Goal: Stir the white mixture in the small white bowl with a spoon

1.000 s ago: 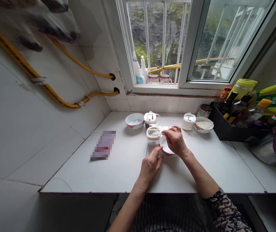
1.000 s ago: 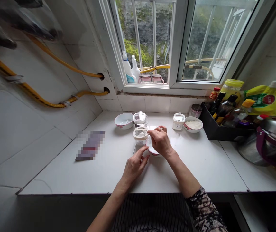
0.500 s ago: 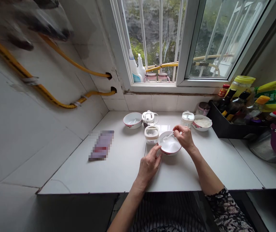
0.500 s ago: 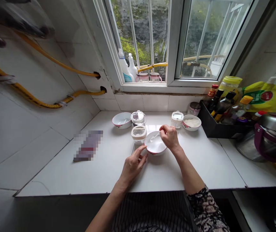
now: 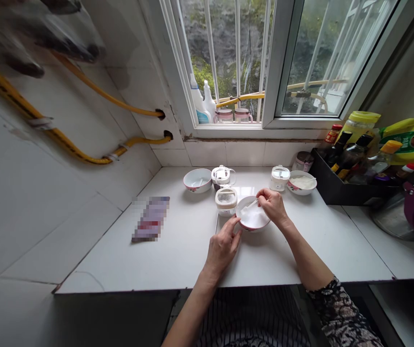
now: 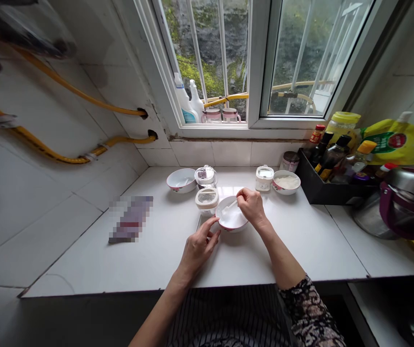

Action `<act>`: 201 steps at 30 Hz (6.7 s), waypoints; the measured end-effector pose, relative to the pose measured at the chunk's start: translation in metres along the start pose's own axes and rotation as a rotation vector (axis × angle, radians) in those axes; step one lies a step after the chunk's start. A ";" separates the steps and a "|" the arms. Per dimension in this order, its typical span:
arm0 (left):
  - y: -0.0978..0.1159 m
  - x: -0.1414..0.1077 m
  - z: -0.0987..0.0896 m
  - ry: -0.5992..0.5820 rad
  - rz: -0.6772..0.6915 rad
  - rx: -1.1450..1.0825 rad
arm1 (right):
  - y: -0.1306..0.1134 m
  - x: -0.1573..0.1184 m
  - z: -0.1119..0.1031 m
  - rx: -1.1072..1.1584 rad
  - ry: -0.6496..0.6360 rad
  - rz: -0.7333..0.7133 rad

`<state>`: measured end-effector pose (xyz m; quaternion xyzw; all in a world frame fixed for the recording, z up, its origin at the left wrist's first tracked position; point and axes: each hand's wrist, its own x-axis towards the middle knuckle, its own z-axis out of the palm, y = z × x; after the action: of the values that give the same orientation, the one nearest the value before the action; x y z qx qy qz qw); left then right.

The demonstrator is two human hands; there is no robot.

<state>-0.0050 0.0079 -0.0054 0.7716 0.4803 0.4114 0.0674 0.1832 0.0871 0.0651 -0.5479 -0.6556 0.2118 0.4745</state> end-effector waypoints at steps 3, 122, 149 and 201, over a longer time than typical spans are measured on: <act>0.000 0.000 0.000 0.001 0.005 -0.001 | 0.000 0.002 -0.003 0.059 0.009 0.071; 0.002 0.000 -0.001 -0.007 -0.013 -0.013 | -0.003 0.001 -0.002 0.283 -0.077 0.213; 0.002 0.001 0.001 0.031 0.030 -0.017 | -0.002 0.003 -0.005 0.220 -0.085 0.238; 0.001 -0.001 0.003 0.004 -0.027 -0.024 | -0.029 0.001 0.024 -0.063 -0.003 -0.371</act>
<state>-0.0030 0.0077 -0.0073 0.7634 0.4858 0.4178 0.0810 0.1478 0.0854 0.0776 -0.4319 -0.7523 0.1008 0.4873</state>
